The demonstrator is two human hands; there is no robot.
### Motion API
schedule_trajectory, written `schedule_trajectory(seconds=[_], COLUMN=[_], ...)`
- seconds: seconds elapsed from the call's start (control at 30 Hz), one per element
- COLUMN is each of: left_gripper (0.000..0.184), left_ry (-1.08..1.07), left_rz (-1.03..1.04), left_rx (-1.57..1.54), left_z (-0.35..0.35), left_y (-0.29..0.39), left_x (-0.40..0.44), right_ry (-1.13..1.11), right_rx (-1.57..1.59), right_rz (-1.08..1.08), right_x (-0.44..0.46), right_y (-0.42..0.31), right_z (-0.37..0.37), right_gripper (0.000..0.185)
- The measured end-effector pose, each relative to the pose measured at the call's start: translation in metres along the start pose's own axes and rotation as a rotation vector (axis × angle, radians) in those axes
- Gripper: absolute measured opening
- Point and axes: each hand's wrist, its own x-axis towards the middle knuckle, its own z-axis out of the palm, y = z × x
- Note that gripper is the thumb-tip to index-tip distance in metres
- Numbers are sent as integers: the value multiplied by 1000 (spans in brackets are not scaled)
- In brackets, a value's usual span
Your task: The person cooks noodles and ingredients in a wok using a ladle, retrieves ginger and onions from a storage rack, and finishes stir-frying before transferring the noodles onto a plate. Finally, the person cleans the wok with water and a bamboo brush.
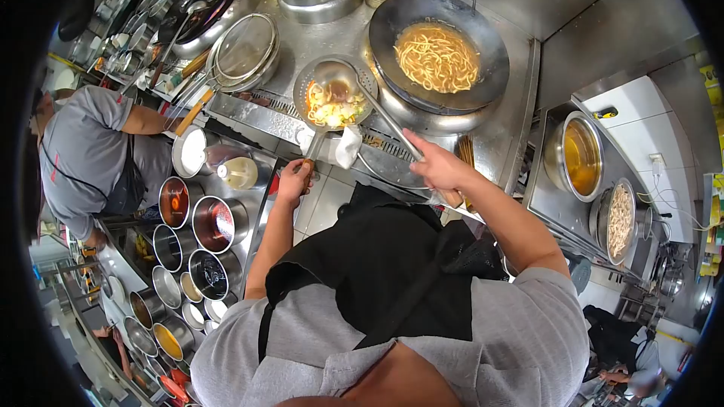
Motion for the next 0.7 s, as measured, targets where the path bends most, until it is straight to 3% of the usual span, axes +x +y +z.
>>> schedule_trajectory(seconds=[0.07,0.13,0.2,0.37,0.43,0.47,0.5,0.57,0.63,0.7], left_gripper=[38,38,40,43,41,38,38,35,27,27], left_ry=[5,9,18,7,74,163,155,447,253,45], left_rz=[-5,-6,0,-18,127,263,270,511,754,978], left_rx=[11,5,9,18,165,321,328,731,552,596], left_z=[-1,-2,-3,0,-3,-3,4,35,81,134], left_y=[2,2,-5,-14,-33,-43,-30,19,68,100], left_x=[1,7,13,25,43,54,51,25,5,-2], right_ry=[129,172,319,477,474,412,348,350,423,434], right_rx=[-601,-502,-525,-556,-615,-616,-611,-631,-771,-722], right_rz=[-150,-116,-343,-95,-26,123,270,250,319,308], right_x=[12,-15,-37,-128,-150,-157,-164,-148,-122,-105], right_y=[26,6,18,3,2,3,6,52,68,79], right_z=[-9,-9,-16,-52,-60,-61,-62,-64,-64,-77], right_gripper=[78,79,80,85,86,87,88,87,87,87])
